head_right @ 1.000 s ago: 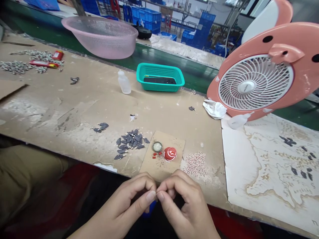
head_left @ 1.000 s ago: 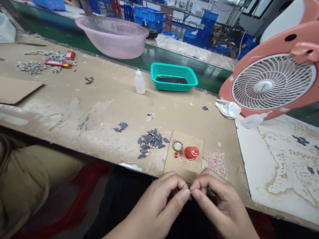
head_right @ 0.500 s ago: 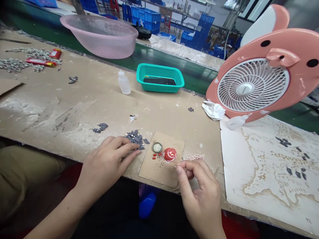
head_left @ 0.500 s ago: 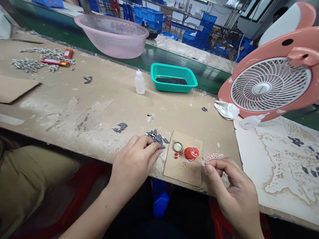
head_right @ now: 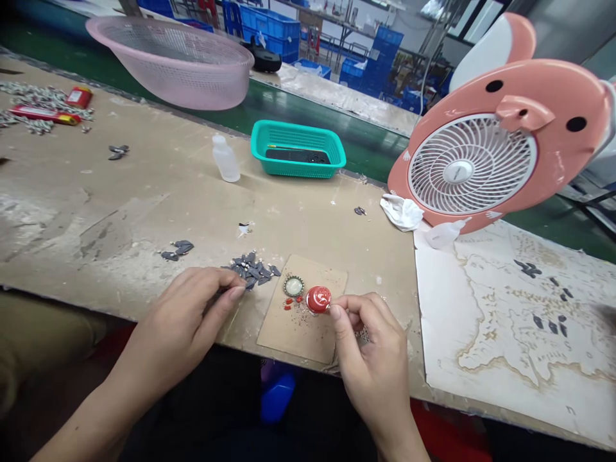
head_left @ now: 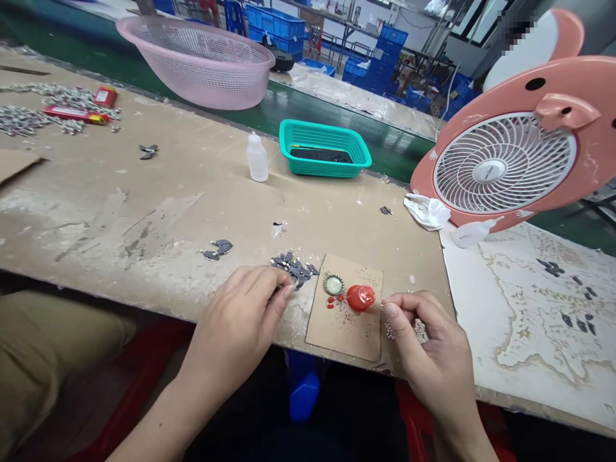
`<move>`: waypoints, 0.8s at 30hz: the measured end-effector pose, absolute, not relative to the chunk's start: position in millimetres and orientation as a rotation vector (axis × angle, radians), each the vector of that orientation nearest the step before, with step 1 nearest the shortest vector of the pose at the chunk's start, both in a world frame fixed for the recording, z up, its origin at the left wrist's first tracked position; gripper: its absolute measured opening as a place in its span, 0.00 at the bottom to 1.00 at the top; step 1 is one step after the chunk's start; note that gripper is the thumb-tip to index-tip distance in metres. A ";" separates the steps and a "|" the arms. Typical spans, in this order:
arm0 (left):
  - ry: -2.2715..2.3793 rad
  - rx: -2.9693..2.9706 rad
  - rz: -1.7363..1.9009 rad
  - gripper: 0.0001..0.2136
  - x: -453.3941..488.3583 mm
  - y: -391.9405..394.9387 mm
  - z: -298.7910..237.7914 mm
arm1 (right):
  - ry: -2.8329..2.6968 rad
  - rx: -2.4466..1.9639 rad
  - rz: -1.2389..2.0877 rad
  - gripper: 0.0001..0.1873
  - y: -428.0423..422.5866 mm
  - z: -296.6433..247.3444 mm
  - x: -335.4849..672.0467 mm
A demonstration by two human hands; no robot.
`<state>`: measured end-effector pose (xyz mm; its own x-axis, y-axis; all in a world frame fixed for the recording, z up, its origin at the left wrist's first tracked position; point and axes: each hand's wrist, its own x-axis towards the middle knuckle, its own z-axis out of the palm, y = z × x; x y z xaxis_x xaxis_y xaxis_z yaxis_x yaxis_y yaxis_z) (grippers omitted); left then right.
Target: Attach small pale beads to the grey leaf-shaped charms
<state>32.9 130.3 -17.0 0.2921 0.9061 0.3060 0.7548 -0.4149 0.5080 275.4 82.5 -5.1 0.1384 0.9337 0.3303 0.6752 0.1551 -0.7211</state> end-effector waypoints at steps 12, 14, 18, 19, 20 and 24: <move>1.330 1.954 0.939 0.09 30.4 118.0 -14.2 | -1.683 -1.652 0.315 0.07 90.2 -9.4 278.6; 1.298 1.950 0.963 0.08 31.1 117.6 -14.4 | -1.705 -1.666 0.309 0.08 91.2 -9.9 279.3; 1.306 1.928 1.036 0.07 31.2 116.1 -14.4 | -1.731 -1.668 0.303 0.08 91.8 -9.7 279.8; 1.310 1.921 1.050 0.07 30.9 115.8 -14.7 | -1.736 -1.666 0.298 0.08 92.0 -9.6 279.8; 1.316 1.912 1.057 0.07 30.5 115.5 -15.2 | -1.742 -1.665 0.294 0.08 92.1 -9.4 279.8; 1.357 1.830 1.076 0.05 29.2 114.7 -17.6 | -1.759 -1.675 0.287 0.08 92.9 -7.9 279.6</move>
